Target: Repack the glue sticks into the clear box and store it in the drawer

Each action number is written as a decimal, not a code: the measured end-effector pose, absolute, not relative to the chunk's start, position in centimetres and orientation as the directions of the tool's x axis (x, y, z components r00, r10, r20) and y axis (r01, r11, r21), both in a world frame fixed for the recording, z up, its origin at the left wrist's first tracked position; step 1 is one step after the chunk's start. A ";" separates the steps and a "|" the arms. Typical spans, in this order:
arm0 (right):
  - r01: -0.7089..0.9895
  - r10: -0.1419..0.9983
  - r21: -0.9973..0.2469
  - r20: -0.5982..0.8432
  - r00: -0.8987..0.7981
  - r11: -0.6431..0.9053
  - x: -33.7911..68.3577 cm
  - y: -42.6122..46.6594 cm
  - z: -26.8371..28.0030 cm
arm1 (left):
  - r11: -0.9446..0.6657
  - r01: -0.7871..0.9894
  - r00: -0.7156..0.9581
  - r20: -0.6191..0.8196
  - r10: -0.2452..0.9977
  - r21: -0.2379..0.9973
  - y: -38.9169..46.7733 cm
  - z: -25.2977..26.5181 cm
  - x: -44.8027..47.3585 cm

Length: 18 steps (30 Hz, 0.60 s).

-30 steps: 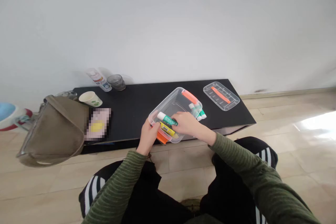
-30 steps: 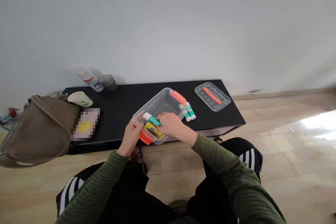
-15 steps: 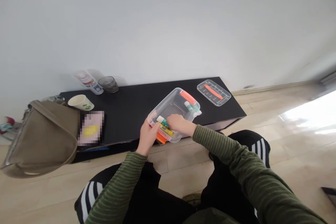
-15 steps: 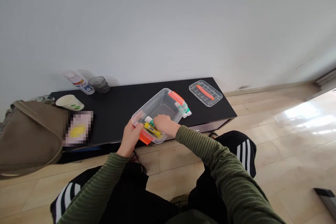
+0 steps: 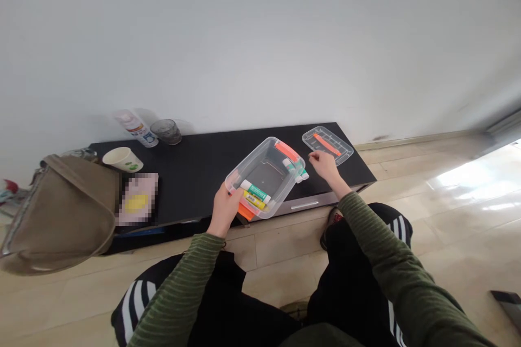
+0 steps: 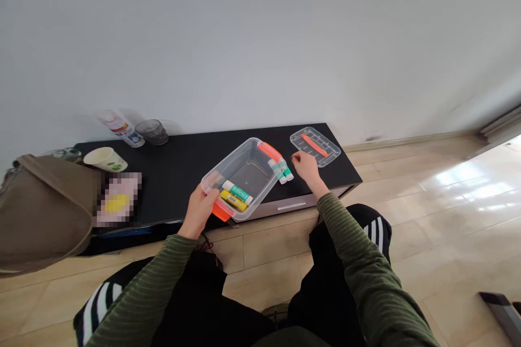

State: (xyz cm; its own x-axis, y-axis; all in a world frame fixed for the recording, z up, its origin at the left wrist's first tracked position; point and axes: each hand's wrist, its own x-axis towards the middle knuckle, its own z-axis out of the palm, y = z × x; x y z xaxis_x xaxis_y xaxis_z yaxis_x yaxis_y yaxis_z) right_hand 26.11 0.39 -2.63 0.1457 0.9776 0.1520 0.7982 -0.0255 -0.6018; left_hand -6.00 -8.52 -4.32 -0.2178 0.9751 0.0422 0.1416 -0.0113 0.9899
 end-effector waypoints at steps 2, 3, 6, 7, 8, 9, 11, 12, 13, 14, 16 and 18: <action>0.862 0.995 -0.496 -0.033 0.099 -0.102 26.4 0.8 -4.7 | -0.027 0.153 -0.210 0.060 0.976 0.988 -8.4 -4.4 -6.2; 0.881 0.992 -0.457 -0.089 0.091 -0.121 26.3 0.8 -5.5 | -0.031 0.158 -0.206 0.063 0.977 0.987 -8.4 -4.5 -6.3; 0.910 0.985 -0.391 -0.152 0.085 -0.139 25.1 0.7 -7.0 | -0.024 0.170 -0.208 0.060 0.976 0.985 -8.3 -4.5 -6.6; 0.920 0.984 -0.367 -0.156 0.086 -0.139 24.8 0.7 -7.2 | -0.020 0.172 -0.213 0.057 0.975 0.985 -8.3 -4.5 -6.7; 0.931 0.983 -0.338 -0.162 0.088 -0.139 24.5 0.7 -7.2 | -0.017 0.172 -0.216 0.054 0.975 0.985 -8.2 -4.5 -6.7; 0.942 0.982 -0.305 -0.167 0.090 -0.138 24.3 0.8 -7.2 | -0.014 0.170 -0.219 0.052 0.974 0.985 -8.2 -4.5 -6.7; 0.960 0.979 -0.240 -0.176 0.101 -0.142 24.3 1.0 -7.1 | -0.012 0.166 -0.219 0.049 0.975 0.986 -8.2 -4.4 -6.7; 0.965 0.977 -0.217 -0.184 0.108 -0.147 24.4 1.1 -7.0 | -0.014 0.164 -0.215 0.050 0.975 0.986 -8.2 -4.4 -6.7; 0.966 0.974 -0.207 -0.193 0.116 -0.156 24.6 1.2 -6.9 | -0.017 0.162 -0.209 0.051 0.977 0.987 -8.2 -4.4 -6.7; 0.962 0.971 -0.215 -0.203 0.128 -0.171 24.9 1.2 -6.7 | -0.019 0.161 -0.202 0.052 0.978 0.987 -8.2 -4.5 -6.7; 0.931 0.969 -0.296 -0.180 0.167 -0.215 25.4 0.9 -6.3 | -0.018 0.161 -0.199 0.050 0.979 0.987 -8.2 -4.5 -6.7; 0.866 0.975 -0.454 -0.023 0.223 -0.208 25.6 0.1 -5.5 | -0.004 0.172 -0.203 0.040 0.978 0.985 -8.2 -4.6 -6.7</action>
State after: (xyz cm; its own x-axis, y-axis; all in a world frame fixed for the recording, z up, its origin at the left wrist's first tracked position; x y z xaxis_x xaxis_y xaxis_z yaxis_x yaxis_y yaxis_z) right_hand 25.60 0.14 -5.48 0.2227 0.9746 -0.0225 0.8661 -0.2084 -0.4543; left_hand -6.66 -8.20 -4.61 -0.2033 0.9783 0.0396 0.1724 -0.0040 0.9850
